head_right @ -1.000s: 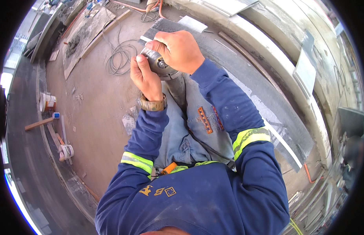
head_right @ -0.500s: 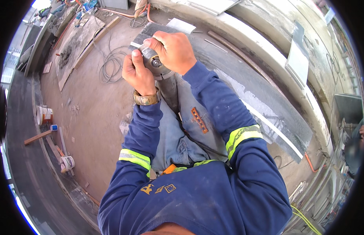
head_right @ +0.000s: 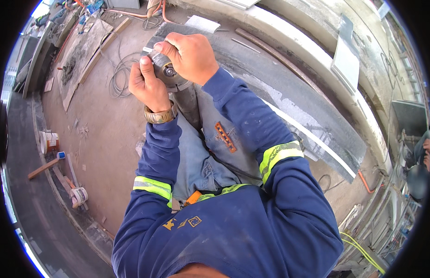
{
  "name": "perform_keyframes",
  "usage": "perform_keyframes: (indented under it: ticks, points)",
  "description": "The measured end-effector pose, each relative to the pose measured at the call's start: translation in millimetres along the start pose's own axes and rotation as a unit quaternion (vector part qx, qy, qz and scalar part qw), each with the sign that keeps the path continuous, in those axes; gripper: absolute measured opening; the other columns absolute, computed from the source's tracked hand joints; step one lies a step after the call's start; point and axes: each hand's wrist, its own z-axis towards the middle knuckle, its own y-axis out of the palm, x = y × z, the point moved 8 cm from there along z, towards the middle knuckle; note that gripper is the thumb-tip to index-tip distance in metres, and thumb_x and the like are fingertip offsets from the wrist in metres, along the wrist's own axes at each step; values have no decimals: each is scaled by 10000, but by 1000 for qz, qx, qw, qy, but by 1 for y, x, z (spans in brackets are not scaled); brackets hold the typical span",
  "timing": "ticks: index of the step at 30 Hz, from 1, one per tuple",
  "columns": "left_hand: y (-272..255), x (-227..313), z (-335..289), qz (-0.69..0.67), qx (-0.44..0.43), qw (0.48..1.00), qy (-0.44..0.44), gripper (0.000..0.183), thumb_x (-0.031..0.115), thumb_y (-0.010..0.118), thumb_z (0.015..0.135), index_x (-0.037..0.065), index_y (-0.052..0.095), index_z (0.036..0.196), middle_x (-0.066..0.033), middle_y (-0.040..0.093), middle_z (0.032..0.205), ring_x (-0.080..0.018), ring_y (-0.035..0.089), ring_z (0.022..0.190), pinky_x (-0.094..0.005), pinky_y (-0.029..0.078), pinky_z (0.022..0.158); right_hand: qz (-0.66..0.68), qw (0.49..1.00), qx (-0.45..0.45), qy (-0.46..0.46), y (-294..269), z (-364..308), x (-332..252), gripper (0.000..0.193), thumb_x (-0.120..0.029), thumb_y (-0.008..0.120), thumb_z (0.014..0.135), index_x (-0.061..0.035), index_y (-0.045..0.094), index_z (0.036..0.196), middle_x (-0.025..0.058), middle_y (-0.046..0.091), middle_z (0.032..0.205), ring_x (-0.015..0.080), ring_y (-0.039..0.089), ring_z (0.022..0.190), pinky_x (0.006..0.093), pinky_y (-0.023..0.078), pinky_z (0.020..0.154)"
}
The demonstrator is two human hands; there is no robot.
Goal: The person kneels on a construction floor and uses an angle grinder to cut a dark stone slab. They adjust the tool, reposition the slab, and continue cutting along a marked line while another worker is visible nearby.
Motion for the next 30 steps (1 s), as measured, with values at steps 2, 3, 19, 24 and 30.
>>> perform_keyframes:
  ticks: [2,3,19,24,30]
  points:
    - [8,7,5,0,-12,1000,12,387,249,618,988,-12,544,711,31,468,628,-69,361,611,-272,304,525,20,1000,15,12,5,-6,2,337,-352,664,918,-49,649,771,159,567,602,376,565,551,417,430,485]
    - [16,9,9,6,-26,1000,13,383,244,613,989,-15,541,717,28,469,630,-72,362,616,-276,308,529,-5,999,33,7,1,-2,4,362,-368,651,924,-47,646,756,168,570,612,384,568,562,428,435,498]
    - [3,-41,-68,205,-340,916,-60,732,293,819,806,-104,464,1308,-257,538,1324,-327,550,1201,-400,410,1027,-92,961,-246,-87,-101,-9,-36,497,-435,614,922,-57,615,1245,205,664,1137,361,642,1048,470,507,886]
    - [26,-33,-77,204,-315,927,20,759,314,818,803,-95,450,1327,-261,540,1323,-364,550,1191,-408,411,1026,103,890,-89,436,-279,-231,102,453,-348,599,954,21,596,1217,199,674,1100,268,688,904,336,555,763]
    - [9,-68,-71,60,-298,937,-170,648,279,782,838,-78,503,1301,-235,590,1259,-285,617,1106,-409,488,969,-101,483,-75,866,-277,-788,121,453,-447,581,923,-18,714,862,189,711,812,342,695,820,472,542,781]
